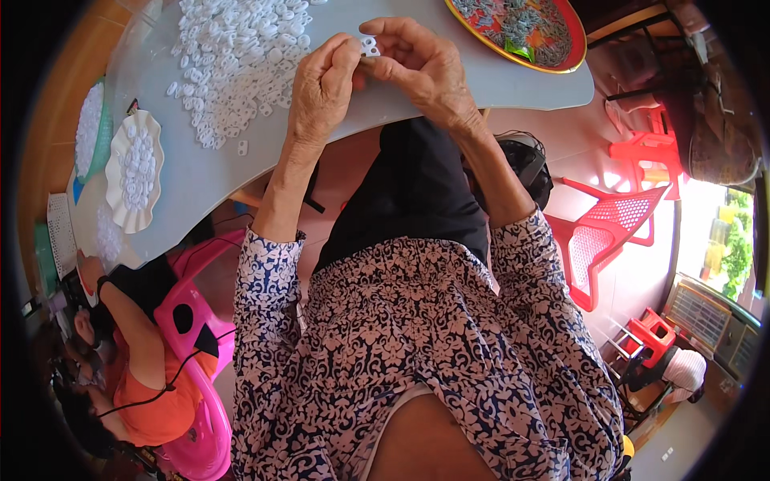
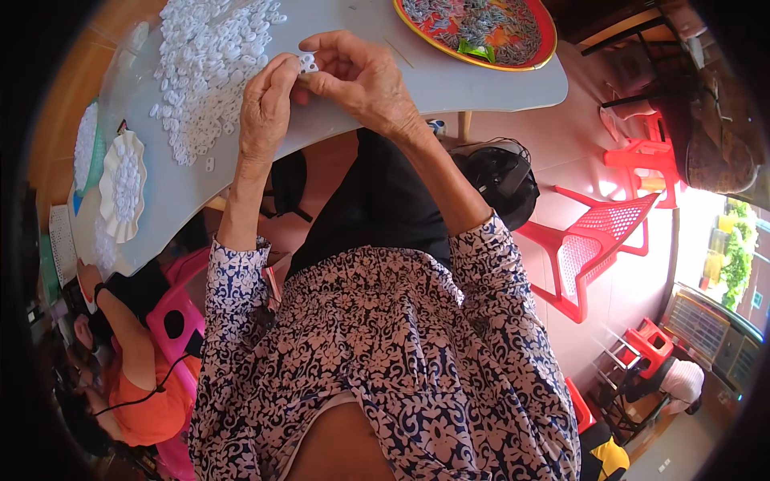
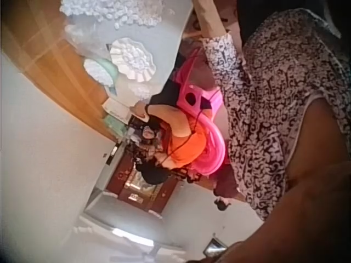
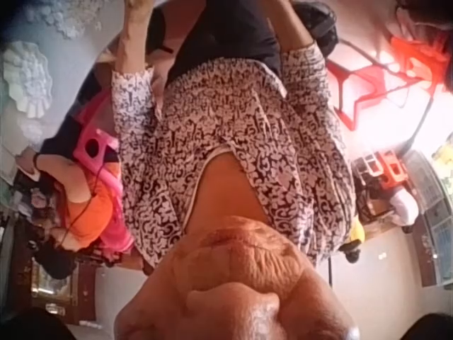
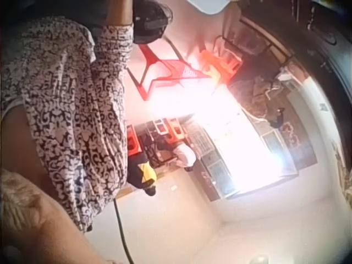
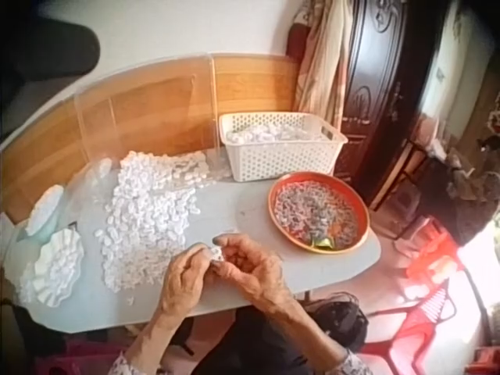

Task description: Assembling small white plastic components by hand at a table.

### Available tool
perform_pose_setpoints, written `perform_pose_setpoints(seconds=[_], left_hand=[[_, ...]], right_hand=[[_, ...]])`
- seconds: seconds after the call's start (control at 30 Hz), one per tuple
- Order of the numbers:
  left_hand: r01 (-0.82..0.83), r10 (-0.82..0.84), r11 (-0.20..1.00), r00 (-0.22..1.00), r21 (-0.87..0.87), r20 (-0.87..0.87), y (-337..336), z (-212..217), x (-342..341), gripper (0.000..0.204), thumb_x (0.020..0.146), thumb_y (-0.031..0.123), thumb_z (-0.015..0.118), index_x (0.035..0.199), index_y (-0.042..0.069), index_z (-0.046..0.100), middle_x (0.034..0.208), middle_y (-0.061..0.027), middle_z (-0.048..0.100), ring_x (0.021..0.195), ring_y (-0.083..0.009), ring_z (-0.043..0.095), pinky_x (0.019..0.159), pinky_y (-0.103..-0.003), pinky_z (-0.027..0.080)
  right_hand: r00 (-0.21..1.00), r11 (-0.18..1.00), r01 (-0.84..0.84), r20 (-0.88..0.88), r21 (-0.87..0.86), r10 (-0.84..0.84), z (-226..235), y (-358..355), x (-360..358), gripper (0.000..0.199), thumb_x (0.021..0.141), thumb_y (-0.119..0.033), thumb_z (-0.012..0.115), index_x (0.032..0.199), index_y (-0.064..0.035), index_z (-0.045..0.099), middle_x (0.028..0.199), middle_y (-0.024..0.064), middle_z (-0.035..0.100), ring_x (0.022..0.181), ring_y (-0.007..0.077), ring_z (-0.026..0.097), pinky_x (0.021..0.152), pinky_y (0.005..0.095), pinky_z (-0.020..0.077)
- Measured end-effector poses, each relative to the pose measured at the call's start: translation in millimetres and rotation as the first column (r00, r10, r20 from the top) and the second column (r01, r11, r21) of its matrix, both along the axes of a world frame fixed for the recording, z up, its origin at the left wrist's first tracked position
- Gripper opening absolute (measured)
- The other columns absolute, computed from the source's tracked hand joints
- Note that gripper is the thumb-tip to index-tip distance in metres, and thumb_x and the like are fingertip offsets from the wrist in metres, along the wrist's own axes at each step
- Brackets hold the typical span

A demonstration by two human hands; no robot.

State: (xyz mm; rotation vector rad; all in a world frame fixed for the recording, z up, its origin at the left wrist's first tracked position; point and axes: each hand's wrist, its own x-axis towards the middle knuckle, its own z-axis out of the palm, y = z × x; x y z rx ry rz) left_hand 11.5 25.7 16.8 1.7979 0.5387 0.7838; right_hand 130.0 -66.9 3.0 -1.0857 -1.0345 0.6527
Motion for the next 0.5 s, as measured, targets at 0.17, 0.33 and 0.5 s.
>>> perform_pose_setpoints(seconds=[0.17, 0.33, 0.5], left_hand=[[0.044, -0.048, 0.997, 0.997, -0.064, -0.061, 0.8, 6.3, -2.3, 0.031, 0.090, 0.029, 0.046, 0.078, 0.001, 0.052, 0.060, -0.0022, 0.046, 0.057, -0.0109, 0.044, 0.054, -0.029, 0.039], [0.068, -0.068, 0.998, 0.997, -0.013, -0.043, 3.1, 1.6, -2.6, 0.031, 0.090, 0.029, 0.044, 0.076, 0.002, 0.049, 0.060, -0.0026, 0.042, 0.059, -0.0108, 0.041, 0.056, -0.029, 0.038], [0.075, -0.075, 0.997, 0.997, 0.030, -0.011, 2.1, -2.1, -3.0, 0.032, 0.090, 0.028, 0.043, 0.073, 0.002, 0.046, 0.060, -0.0033, 0.040, 0.060, -0.0108, 0.038, 0.056, -0.028, 0.036]], right_hand=[[0.995, 0.999, -0.005, 0.096, -0.034, 0.009, -5.1, 1.8, -1.5, 0.029, 0.083, -0.005, 0.066, 0.109, 0.0007, 0.055, 0.079, 0.0016, 0.060, 0.076, 0.0087, 0.063, 0.067, 0.0221, 0.0501], [0.960, 0.991, 0.134, 0.252, -0.024, -0.124, -3.7, 0.5, -7.2, 0.025, 0.081, -0.010, 0.069, 0.099, -0.0005, 0.055, 0.068, 0.0028, 0.057, 0.066, 0.0101, 0.060, 0.061, 0.0241, 0.0479], [0.918, 0.983, 0.178, 0.366, -0.033, -0.154, -0.9, -1.3, -7.1, 0.023, 0.080, -0.013, 0.069, 0.094, -0.0016, 0.055, 0.064, 0.0048, 0.055, 0.058, 0.0135, 0.055, 0.056, 0.0269, 0.0455]])
